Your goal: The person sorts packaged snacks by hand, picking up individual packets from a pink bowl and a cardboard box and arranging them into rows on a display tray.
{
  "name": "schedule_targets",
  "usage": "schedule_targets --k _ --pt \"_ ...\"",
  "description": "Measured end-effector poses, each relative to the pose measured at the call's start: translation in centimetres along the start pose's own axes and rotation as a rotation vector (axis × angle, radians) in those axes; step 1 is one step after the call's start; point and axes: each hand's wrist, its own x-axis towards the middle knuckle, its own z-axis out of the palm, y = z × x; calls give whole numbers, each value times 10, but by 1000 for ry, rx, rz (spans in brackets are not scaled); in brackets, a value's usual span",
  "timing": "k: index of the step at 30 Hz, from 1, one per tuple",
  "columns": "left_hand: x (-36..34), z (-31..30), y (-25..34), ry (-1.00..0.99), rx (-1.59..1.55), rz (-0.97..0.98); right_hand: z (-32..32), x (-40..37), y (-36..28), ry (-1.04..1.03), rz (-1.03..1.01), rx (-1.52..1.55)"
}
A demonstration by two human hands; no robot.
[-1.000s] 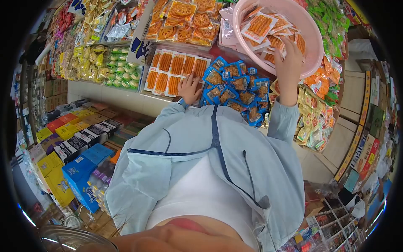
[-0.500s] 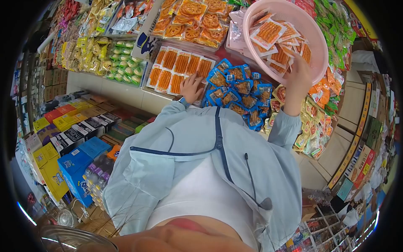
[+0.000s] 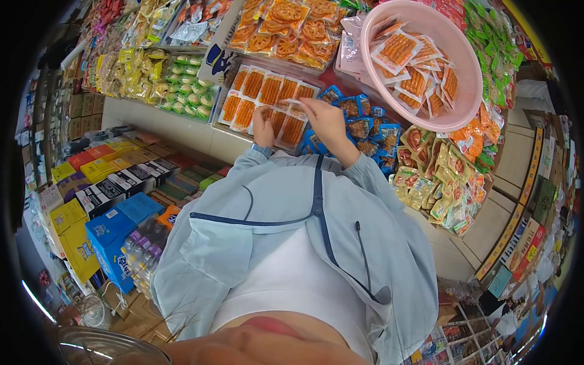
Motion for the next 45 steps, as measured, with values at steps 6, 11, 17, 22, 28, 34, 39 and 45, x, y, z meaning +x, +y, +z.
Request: schedule_targets --k 6,11,17,22,28,34,39,45 --pt "-1 -12 -1 -112 238 107 19 -19 7 -343 -160 -268" --pt "-8 -2 20 -412 711 159 -35 -14 -3 -36 -154 -92" --pt "-6 -1 17 -565 806 111 -136 26 -3 342 43 -330" --pt "-8 -1 15 -538 777 131 -155 67 15 220 -75 -689" --pt "-9 0 17 -518 807 129 -148 83 42 -11 80 -1004" --pt "-7 -4 21 -504 752 121 -160 82 21 290 -80 -648" --pt "-9 0 8 -293 565 97 -144 43 -40 553 94 -208" --pt "-7 -4 -8 -124 107 -65 -52 -15 -30 5 488 443"
